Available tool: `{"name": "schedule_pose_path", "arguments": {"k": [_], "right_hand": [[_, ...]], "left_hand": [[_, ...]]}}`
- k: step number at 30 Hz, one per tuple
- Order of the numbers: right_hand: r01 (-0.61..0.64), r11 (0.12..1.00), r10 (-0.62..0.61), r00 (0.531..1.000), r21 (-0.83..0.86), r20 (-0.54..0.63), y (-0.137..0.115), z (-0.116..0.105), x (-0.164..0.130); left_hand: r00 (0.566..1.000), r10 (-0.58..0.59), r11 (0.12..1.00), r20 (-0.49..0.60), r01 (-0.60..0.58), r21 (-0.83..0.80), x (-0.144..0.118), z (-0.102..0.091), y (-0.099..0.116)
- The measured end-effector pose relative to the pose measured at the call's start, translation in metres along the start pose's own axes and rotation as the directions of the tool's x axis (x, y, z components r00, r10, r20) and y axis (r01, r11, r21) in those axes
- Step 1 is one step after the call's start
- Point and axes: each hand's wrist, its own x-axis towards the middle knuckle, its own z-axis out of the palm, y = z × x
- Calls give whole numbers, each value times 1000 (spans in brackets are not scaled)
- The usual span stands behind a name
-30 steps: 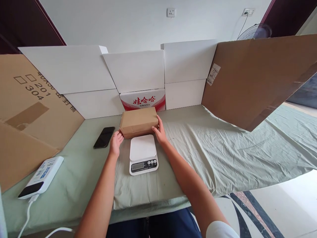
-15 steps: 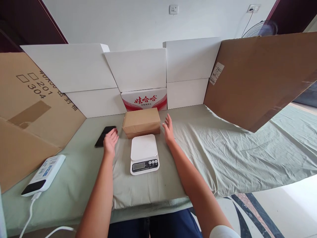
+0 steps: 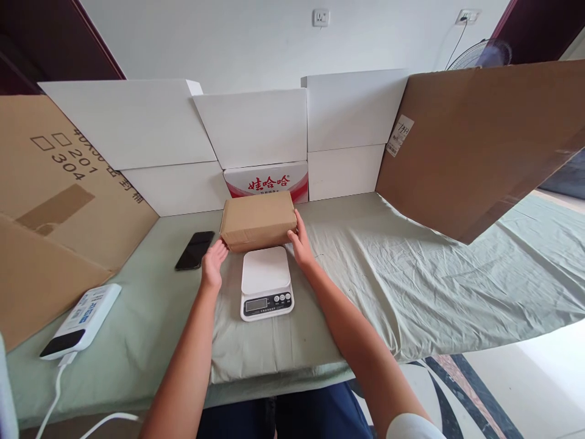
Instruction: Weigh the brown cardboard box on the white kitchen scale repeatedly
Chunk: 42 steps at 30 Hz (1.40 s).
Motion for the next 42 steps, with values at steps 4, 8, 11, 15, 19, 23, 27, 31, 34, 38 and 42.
{"name": "schedule_pose_path", "arguments": {"k": [4,8,11,15,19,23,27,31,34,38,42], "right_hand": [[61,997,-60,998,-54,26,-19,-3,-14],[81,993,-73,994,-88,81,-35,-14,-48],[72,993,-62,993,-91,105,-41,-25,-77],[68,989,-56,994,-128,94,-45,-34,-100],[64,990,-55,995,-127,78,-47,-34,-102],[28,993,-21,998,-118,61,-46,-33,-99],[-19,994,25,998,-107,55,-43,-33,-98],[-33,994,38,998,-103,51,-44,-32,-97],[-30,995,34,998,-93,48,-45,-32,-97],[-26,995,31,998,-100,54,-45,-32,-97],[-22,994,27,998,-105,50,-45,-31,-97]], "left_hand": [[995,98,995,-27,-98,-10,-30,-8,11],[991,115,993,-74,-115,5,-69,-24,13],[993,81,996,-85,-78,38,-93,-36,9],[996,63,997,-68,-60,46,-111,-43,5],[996,58,998,-68,-55,43,-116,-42,6],[996,61,996,-59,-57,73,-117,-42,5],[997,58,995,-53,-53,88,-116,-43,3],[996,66,995,-60,-60,85,-115,-45,1],[996,65,995,-61,-60,86,-115,-45,-1],[996,54,994,-71,-47,96,-114,-45,-3],[997,57,995,-47,-53,84,-115,-42,4]]}}
